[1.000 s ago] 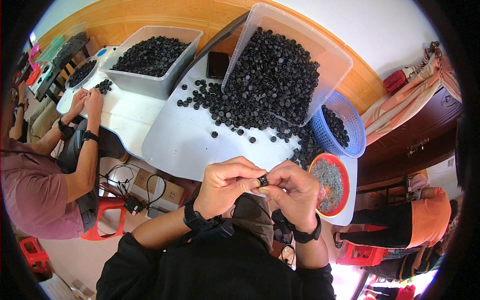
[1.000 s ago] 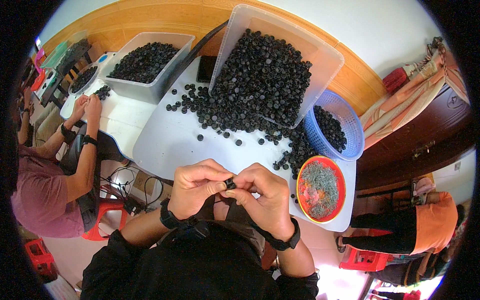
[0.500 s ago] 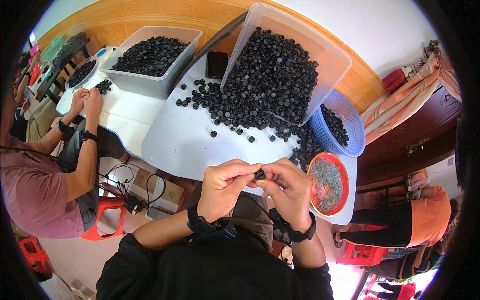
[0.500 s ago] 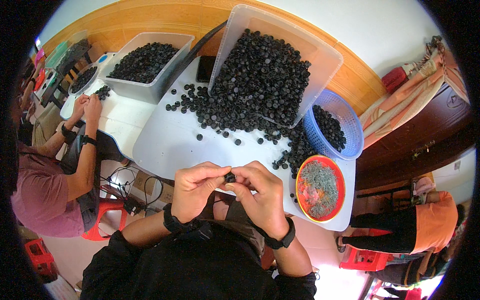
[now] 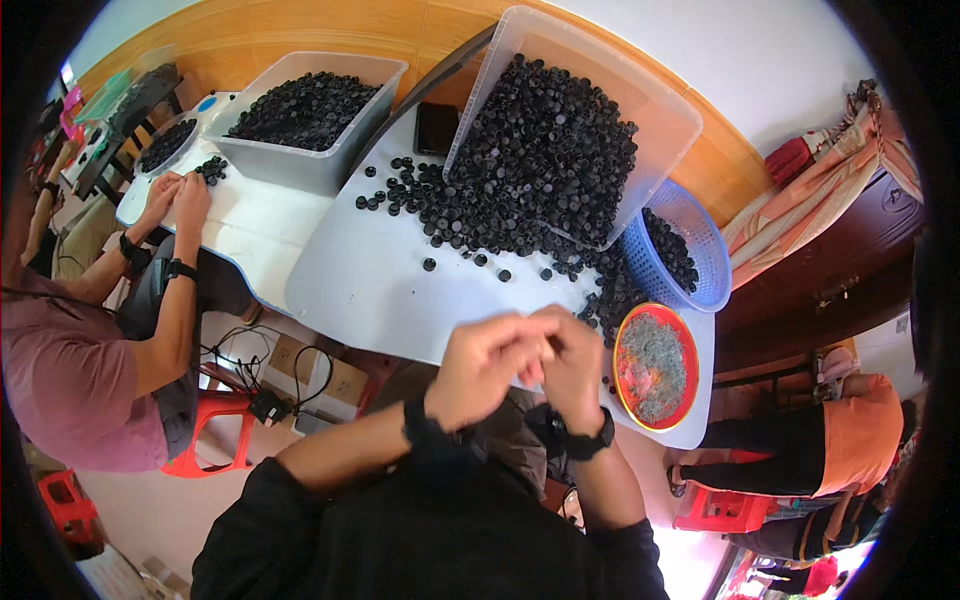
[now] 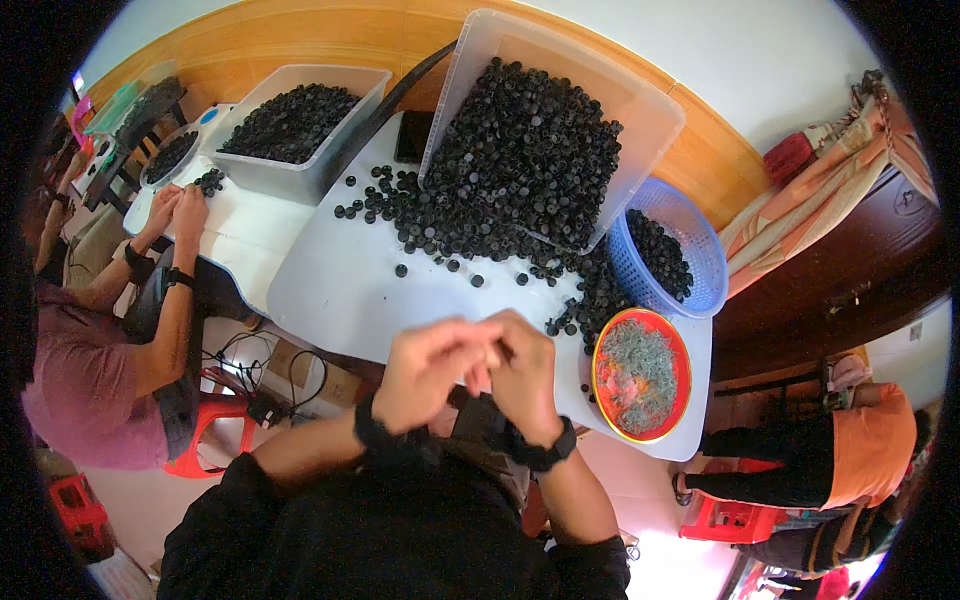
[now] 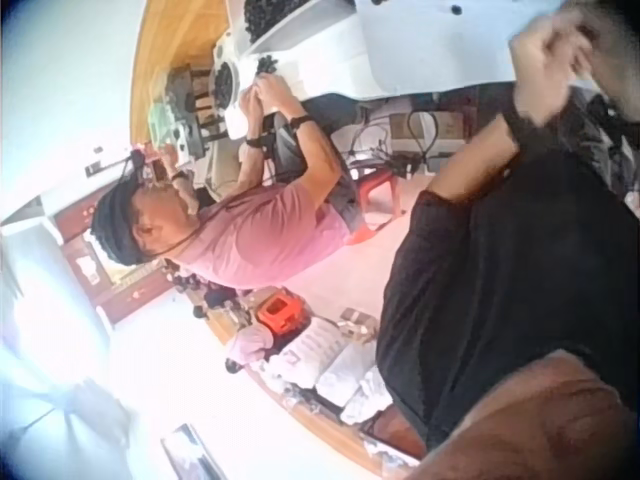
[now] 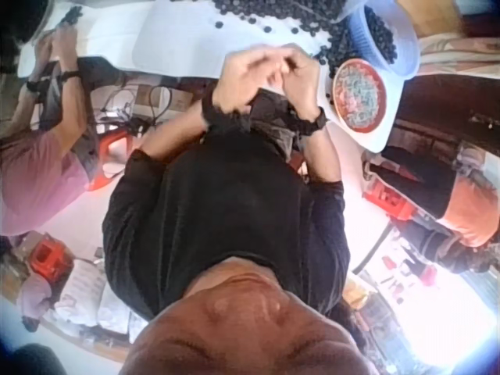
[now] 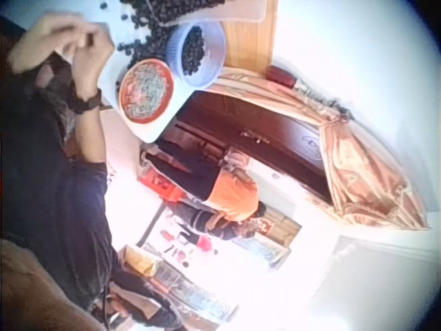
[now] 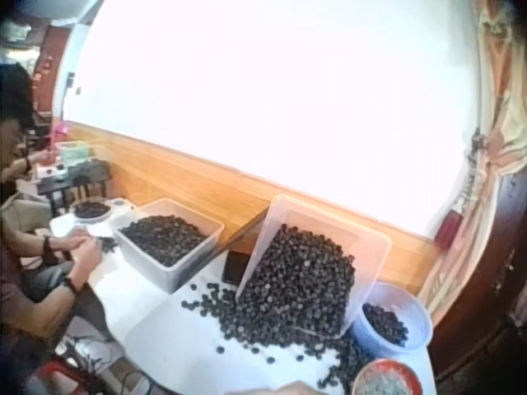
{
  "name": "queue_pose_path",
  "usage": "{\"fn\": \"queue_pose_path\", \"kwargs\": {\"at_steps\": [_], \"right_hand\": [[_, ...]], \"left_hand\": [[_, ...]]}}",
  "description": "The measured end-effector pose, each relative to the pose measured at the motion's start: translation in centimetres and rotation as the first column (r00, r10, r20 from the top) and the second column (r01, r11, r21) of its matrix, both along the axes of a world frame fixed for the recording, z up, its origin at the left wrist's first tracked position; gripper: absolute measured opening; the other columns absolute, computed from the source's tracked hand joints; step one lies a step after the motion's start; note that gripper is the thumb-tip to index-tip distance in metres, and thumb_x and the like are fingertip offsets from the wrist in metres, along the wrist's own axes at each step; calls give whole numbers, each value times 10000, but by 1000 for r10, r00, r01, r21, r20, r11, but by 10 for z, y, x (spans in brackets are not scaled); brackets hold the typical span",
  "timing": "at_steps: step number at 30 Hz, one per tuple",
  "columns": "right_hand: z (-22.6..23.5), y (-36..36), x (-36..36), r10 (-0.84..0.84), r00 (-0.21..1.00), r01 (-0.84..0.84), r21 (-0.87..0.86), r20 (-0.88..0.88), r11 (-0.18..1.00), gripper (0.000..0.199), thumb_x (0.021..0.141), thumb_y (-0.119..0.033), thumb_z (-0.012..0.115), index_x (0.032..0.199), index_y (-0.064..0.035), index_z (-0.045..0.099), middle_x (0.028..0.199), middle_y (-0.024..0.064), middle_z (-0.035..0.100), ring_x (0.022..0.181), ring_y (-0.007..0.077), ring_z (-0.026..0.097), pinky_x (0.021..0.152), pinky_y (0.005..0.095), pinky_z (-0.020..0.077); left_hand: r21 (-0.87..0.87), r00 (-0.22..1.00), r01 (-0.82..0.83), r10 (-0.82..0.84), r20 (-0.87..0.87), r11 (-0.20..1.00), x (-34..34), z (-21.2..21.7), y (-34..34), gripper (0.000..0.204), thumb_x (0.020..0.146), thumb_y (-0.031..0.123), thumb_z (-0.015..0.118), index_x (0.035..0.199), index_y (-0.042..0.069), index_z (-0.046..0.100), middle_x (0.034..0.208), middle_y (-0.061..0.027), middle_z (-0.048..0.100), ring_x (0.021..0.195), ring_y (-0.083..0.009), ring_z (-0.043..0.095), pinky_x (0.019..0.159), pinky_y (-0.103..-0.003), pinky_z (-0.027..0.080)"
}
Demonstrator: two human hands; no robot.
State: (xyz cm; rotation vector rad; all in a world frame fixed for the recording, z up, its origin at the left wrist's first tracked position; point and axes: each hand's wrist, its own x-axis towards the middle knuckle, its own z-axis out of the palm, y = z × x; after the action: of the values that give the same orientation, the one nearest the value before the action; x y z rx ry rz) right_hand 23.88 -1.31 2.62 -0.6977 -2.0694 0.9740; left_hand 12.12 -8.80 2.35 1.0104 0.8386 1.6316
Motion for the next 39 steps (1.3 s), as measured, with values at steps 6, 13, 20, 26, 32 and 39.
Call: {"fn": "queue_pose_path", "kwargs": {"at_steps": [6,13,20,26,32,39], "right_hand": [[-58,30,10,-279,960,246,-364,-39,898,69,838,12,542,878,52,580,713,66,576,570,112,569,503,248,518],[-79,35,30,-268,962,208,-496,-52,843,66,842,-12,558,877,37,586,717,58,581,573,107,567,498,244,511],[-86,36,36,-247,968,180,-558,-46,810,68,836,-30,572,869,23,599,702,52,580,578,109,551,503,243,493],[-93,39,39,-231,972,171,-559,-38,811,63,836,-30,572,872,16,596,703,42,568,587,101,537,499,235,484],[-94,38,39,-233,970,160,-552,-64,818,61,834,-33,579,873,12,595,714,49,579,573,100,537,488,237,480],[-99,40,40,-233,967,144,-535,-104,833,74,834,-44,588,883,10,591,717,48,581,566,96,534,478,230,474]], "left_hand": [[27,927,-32,20,375,999,-70,-73,54,292,885,102,500,1152,-18,514,989,-110,600,855,-175,572,761,-307,456],[115,944,-13,-26,330,993,-116,-60,-8,353,877,238,538,1128,-9,522,874,-110,561,748,-217,534,675,-309,438],[66,991,-46,37,128,997,-162,-89,-110,337,855,291,566,986,-20,567,779,-113,558,738,-209,544,644,-298,430],[-428,911,-257,365,194,866,-159,-161,-191,244,895,196,515,1034,3,572,825,-71,602,737,-151,579,629,-250,448],[-582,861,-164,403,309,797,-149,-196,-231,254,904,182,505,1079,8,563,858,-62,629,753,-140,615,647,-239,484],[-539,820,-184,431,377,822,-167,-206,-230,250,903,173,502,1077,3,559,853,-72,629,746,-147,616,635,-248,491]]}}
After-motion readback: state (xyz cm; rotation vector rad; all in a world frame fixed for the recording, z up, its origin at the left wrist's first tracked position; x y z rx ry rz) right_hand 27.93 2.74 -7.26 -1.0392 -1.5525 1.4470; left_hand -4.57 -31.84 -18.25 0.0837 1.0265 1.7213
